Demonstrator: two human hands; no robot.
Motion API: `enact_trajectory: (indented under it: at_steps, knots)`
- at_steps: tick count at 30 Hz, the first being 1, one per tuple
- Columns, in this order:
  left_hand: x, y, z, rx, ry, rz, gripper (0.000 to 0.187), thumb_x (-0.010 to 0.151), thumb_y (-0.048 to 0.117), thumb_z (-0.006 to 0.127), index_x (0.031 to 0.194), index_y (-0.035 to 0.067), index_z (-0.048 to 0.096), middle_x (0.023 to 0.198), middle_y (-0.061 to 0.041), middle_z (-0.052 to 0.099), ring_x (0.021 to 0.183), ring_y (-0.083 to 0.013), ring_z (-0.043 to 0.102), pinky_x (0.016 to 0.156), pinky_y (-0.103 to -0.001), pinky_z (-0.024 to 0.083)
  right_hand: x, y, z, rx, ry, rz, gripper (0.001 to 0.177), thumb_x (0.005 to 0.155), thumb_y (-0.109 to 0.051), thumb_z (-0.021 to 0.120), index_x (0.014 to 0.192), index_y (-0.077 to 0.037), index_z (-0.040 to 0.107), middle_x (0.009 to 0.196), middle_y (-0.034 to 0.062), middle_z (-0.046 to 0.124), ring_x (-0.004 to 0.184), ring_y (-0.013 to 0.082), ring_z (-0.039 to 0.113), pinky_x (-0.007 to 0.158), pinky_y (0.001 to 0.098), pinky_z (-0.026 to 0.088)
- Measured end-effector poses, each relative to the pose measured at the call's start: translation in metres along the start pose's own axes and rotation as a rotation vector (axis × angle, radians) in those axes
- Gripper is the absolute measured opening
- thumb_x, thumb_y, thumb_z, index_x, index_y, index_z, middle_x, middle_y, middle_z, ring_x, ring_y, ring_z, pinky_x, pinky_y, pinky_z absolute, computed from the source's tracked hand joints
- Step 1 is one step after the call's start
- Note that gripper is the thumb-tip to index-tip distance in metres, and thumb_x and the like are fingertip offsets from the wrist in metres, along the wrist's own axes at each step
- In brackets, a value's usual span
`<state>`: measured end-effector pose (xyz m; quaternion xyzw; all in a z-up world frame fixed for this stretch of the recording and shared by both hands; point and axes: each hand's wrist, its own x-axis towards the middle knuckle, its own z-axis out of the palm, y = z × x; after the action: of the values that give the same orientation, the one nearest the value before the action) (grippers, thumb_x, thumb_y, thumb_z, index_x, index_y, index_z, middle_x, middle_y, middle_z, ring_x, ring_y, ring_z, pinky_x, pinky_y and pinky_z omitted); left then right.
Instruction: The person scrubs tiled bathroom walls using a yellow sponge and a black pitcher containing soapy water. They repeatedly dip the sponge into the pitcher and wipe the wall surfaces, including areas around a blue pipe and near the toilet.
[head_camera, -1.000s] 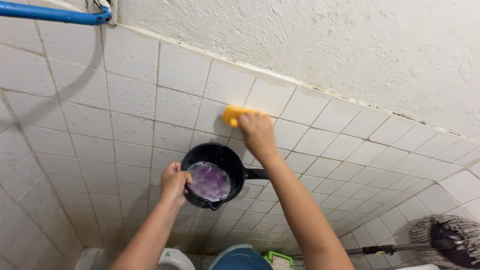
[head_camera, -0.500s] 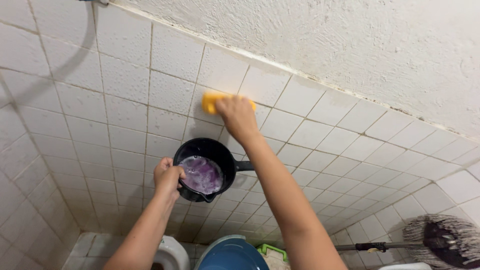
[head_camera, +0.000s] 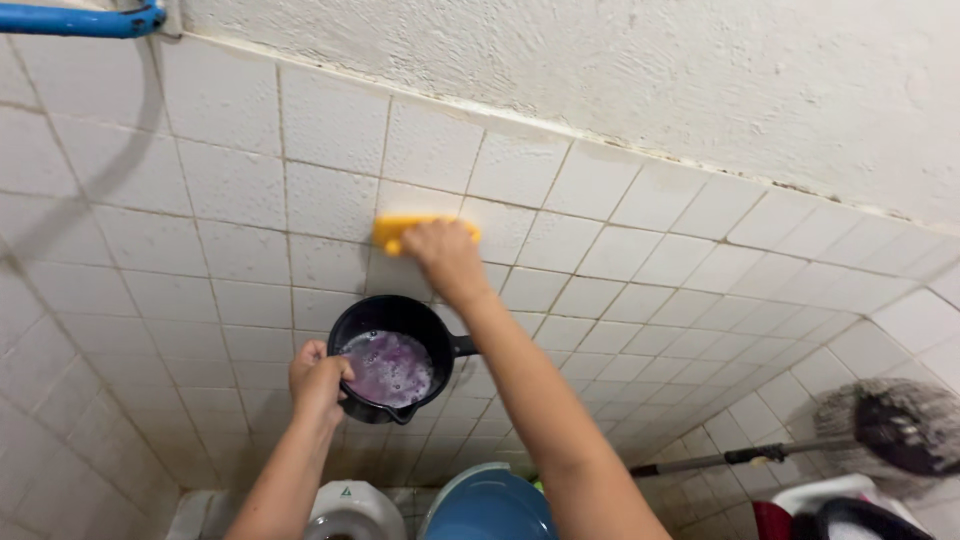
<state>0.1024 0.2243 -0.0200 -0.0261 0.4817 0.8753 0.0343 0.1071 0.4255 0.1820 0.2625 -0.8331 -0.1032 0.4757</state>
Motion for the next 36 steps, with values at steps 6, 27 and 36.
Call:
enact_trajectory:
  at_steps: [6,27,36]
  knots:
    - [0.021,0.013,-0.01,0.097,-0.023,0.004,0.029,0.063,-0.013,0.057,0.074,0.011,0.046,0.06,-0.002,0.05,0.042,-0.0119,0.041,0.035,-0.028,0.027,-0.088,0.07,-0.047,-0.007,0.241,0.461,0.005,0.093,-0.006,0.068,0.097,-0.007,0.066,0.09,0.0119,0.063,0.085,0.0347,0.06,0.077,0.0453,0.046]
    - [0.031,-0.01,0.02,0.076,-0.168,-0.066,0.027,0.064,-0.011,0.056,0.073,0.012,0.045,0.057,-0.002,0.05,0.04,-0.0117,0.04,0.034,-0.027,0.027,-0.147,0.097,-0.068,-0.063,0.256,0.688,0.021,0.088,-0.005,0.073,0.09,-0.003,0.052,0.085,0.0158,0.053,0.08,0.0388,0.052,0.071,0.049,0.041]
    - [0.002,-0.031,0.077,0.076,-0.069,-0.036,0.029,0.064,-0.012,0.057,0.072,0.013,0.043,0.059,-0.001,0.049,0.041,-0.0127,0.042,0.034,-0.028,0.029,-0.12,0.101,-0.077,-0.078,0.132,0.394,0.028,0.076,-0.015,0.078,0.083,-0.009,0.052,0.081,0.0105,0.056,0.08,0.034,0.055,0.069,0.0485,0.038]
